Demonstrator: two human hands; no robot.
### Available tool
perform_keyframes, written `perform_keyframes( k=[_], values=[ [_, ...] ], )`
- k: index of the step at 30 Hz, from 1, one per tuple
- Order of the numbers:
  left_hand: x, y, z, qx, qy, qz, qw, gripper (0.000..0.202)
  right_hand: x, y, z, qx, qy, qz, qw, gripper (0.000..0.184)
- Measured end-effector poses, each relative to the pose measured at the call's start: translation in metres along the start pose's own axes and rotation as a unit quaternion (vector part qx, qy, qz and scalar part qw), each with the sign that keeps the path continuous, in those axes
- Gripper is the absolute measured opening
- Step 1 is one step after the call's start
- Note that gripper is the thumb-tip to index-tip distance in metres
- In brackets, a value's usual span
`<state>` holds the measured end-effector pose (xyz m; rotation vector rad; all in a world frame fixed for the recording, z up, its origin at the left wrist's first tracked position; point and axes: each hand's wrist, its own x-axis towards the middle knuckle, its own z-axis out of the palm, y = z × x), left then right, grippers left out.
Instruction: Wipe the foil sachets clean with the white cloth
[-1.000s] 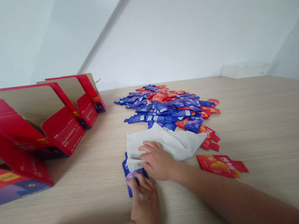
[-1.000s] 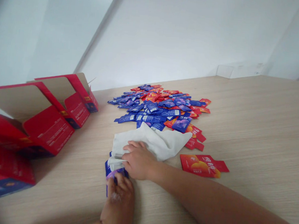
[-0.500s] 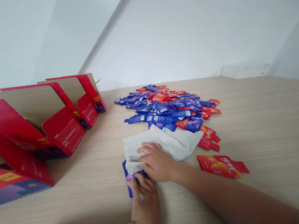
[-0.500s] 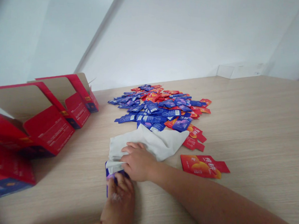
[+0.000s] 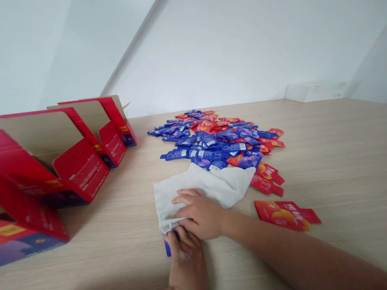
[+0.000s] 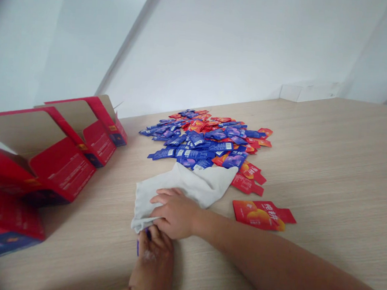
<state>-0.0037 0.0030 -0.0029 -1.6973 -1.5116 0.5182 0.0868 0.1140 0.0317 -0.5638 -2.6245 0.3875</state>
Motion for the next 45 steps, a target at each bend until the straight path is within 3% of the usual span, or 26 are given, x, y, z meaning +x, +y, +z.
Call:
perform_keyframes(
  k=[7, 16, 23, 26, 29, 31, 39, 45],
  values=[
    [-0.005, 0.002, 0.011, 0.005, 0.035, 0.014, 0.999, 0.036, 0.002, 0.001, 0.004, -0.022, 0.014, 0.103, 0.994, 0.027],
    [0.002, -0.003, -0.004, -0.013, -0.005, 0.014, 1.000, 0.039, -0.001, 0.000, 0.000, 0.010, -0.005, 0.010, 1.000, 0.026],
    [-0.001, -0.001, 0.003, 0.020, 0.027, 0.015, 0.999, 0.037, 0.001, -0.001, 0.002, -0.014, 0.005, 0.086, 0.996, 0.030],
    [-0.002, 0.000, 0.003, 0.022, 0.027, 0.015, 0.999, 0.038, 0.000, -0.001, 0.001, -0.008, 0.000, 0.070, 0.998, 0.031],
    [0.000, 0.000, -0.002, 0.009, -0.021, -0.024, 0.999, 0.039, -0.001, 0.000, 0.000, 0.009, -0.008, 0.023, 1.000, 0.029],
    [0.001, -0.001, -0.004, -0.004, -0.009, -0.005, 1.000, 0.039, -0.001, 0.000, 0.000, 0.015, -0.010, 0.001, 1.000, 0.028],
    [0.002, -0.002, -0.006, -0.015, -0.016, -0.003, 1.000, 0.039, 0.001, -0.001, 0.001, -0.018, 0.002, 0.083, 0.996, 0.031],
    [0.002, 0.004, -0.004, -0.008, -0.012, -0.001, 1.000, 0.038, 0.000, -0.001, -0.001, -0.001, -0.010, 0.049, 0.999, 0.031]
  ],
)
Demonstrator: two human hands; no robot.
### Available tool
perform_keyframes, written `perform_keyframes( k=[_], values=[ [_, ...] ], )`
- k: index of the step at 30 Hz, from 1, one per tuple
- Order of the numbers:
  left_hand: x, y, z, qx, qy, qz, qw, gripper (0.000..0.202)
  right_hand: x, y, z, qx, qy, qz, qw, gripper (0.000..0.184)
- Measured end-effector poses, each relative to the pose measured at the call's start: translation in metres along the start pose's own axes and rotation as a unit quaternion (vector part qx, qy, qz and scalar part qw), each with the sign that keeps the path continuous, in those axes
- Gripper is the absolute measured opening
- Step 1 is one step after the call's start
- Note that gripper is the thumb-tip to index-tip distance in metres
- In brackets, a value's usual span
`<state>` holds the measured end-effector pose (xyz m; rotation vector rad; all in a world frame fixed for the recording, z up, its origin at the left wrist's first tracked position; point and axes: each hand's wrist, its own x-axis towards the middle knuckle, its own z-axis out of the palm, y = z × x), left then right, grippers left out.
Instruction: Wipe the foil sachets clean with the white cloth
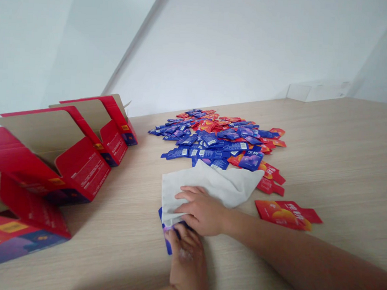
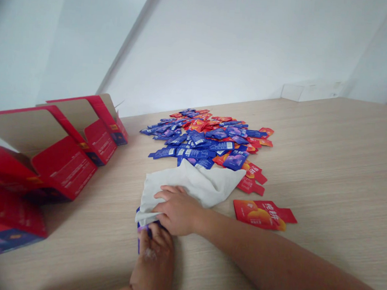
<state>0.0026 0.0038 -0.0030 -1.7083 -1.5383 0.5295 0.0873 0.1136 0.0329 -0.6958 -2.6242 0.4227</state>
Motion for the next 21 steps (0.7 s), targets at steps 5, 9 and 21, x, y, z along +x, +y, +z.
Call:
perform_keyframes(
  k=[5, 9, 21],
  values=[
    [0.000, 0.003, -0.001, 0.007, -0.032, -0.033, 0.999, 0.040, -0.001, 0.000, -0.001, 0.012, 0.001, -0.054, 0.998, 0.029],
    [0.000, -0.007, -0.002, 0.005, 0.006, 0.016, 1.000, 0.039, 0.000, -0.001, 0.000, -0.001, 0.006, -0.022, 1.000, 0.029],
    [0.001, -0.004, -0.005, -0.001, -0.018, 0.011, 1.000, 0.038, -0.001, 0.000, -0.002, 0.018, -0.004, -0.057, 0.998, 0.027]
  ],
)
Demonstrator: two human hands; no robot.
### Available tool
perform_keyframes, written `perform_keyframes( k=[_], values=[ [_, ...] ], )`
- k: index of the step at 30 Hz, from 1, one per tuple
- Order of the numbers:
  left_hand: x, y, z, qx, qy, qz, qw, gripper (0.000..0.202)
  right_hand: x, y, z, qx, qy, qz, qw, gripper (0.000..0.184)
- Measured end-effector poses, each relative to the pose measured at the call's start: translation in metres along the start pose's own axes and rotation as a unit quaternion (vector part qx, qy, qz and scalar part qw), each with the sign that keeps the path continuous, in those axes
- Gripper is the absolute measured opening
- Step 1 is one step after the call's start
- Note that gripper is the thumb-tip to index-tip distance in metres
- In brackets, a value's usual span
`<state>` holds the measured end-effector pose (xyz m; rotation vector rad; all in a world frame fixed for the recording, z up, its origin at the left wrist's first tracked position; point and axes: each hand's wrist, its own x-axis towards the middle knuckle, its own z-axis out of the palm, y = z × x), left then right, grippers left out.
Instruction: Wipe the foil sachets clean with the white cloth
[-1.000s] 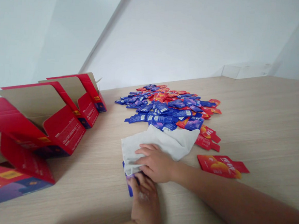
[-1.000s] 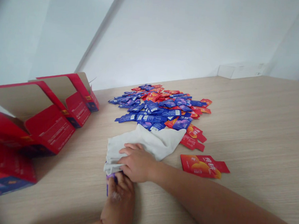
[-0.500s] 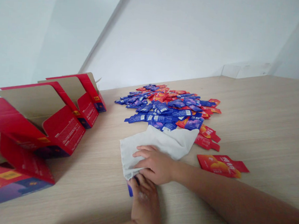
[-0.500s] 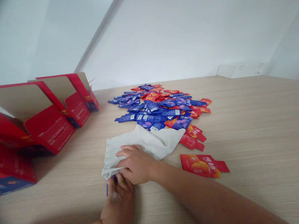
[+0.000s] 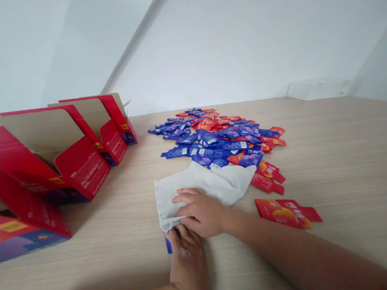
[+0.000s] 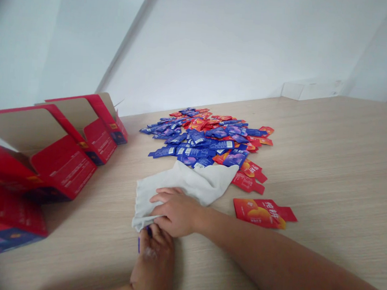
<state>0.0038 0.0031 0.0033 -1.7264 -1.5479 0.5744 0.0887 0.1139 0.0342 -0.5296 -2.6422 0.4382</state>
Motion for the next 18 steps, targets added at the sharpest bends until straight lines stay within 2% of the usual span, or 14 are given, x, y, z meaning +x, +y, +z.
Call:
perform_keyframes(
  k=[2, 6, 9, 11, 15, 18],
  values=[
    [-0.0003, -0.0014, 0.0001, 0.004, -0.024, -0.032, 0.999, 0.039, 0.0006, -0.0007, 0.0004, 0.000, 0.001, 0.006, 1.000, 0.026],
    [-0.0017, -0.0042, 0.0033, 0.013, 0.032, 0.013, 0.999, 0.039, 0.0024, -0.0007, 0.0030, -0.016, 0.011, 0.067, 0.998, 0.027],
    [-0.0019, -0.0055, 0.0034, 0.011, 0.022, 0.015, 1.000, 0.038, 0.0027, 0.0007, 0.0044, -0.025, 0.018, 0.092, 0.995, 0.027],
    [-0.0018, -0.0061, 0.0024, 0.009, 0.009, 0.012, 1.000, 0.039, 0.0023, 0.0011, 0.0039, -0.025, 0.018, 0.075, 0.997, 0.027],
    [-0.0012, -0.0069, 0.0009, 0.010, 0.020, 0.002, 1.000, 0.040, 0.0013, -0.0009, 0.0012, -0.014, 0.006, 0.000, 1.000, 0.025],
    [-0.0007, -0.0076, -0.0006, -0.002, 0.016, -0.006, 1.000, 0.040, 0.0015, -0.0023, 0.0009, -0.017, 0.008, 0.011, 1.000, 0.025]
  ],
)
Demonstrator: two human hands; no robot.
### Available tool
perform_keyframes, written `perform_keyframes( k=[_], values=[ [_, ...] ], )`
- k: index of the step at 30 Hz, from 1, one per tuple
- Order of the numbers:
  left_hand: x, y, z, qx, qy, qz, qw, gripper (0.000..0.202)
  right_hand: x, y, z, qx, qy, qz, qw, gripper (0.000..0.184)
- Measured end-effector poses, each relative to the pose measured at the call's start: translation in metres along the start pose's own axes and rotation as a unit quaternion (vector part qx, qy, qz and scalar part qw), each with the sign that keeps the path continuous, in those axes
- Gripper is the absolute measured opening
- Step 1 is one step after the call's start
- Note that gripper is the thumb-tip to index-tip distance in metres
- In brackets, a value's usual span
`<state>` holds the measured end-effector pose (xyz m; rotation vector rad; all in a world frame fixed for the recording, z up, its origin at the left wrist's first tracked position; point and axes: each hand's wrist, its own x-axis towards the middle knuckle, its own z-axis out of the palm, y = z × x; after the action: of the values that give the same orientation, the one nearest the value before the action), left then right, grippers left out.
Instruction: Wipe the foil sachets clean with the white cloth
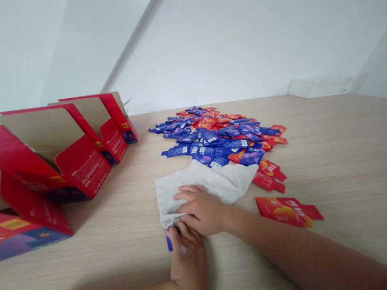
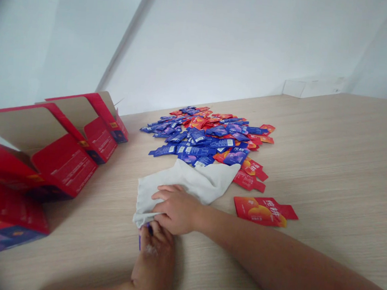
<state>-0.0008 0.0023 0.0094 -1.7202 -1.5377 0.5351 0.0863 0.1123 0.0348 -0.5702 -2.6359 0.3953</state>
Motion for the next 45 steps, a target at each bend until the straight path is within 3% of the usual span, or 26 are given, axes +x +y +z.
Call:
perform_keyframes(
  k=[6, 15, 24, 32, 39, 45],
  values=[
    [0.0007, -0.0023, -0.0041, -0.039, -0.010, 0.021, 0.999, 0.038, 0.0008, 0.0027, 0.0037, -0.021, 0.013, 0.087, 0.996, 0.027],
    [0.0004, 0.0000, -0.0017, -0.008, -0.026, 0.020, 0.999, 0.040, -0.0014, -0.0002, -0.0009, 0.010, 0.001, -0.018, 1.000, 0.024],
    [0.0005, -0.0018, -0.0045, 0.002, -0.017, 0.024, 1.000, 0.039, 0.0006, 0.0035, 0.0034, -0.023, 0.019, 0.090, 0.996, 0.027],
    [-0.0007, -0.0019, -0.0007, 0.008, 0.006, 0.010, 1.000, 0.039, 0.0002, 0.0030, 0.0011, 0.003, 0.005, 0.009, 1.000, 0.023],
    [0.0005, -0.0020, -0.0019, 0.017, 0.003, 0.018, 1.000, 0.039, 0.0020, 0.0040, 0.0051, -0.030, 0.027, 0.097, 0.994, 0.026],
    [-0.0007, -0.0013, -0.0021, -0.009, -0.010, 0.021, 1.000, 0.040, 0.0004, 0.0044, 0.0022, -0.011, 0.006, 0.053, 0.999, 0.026]
  ],
)
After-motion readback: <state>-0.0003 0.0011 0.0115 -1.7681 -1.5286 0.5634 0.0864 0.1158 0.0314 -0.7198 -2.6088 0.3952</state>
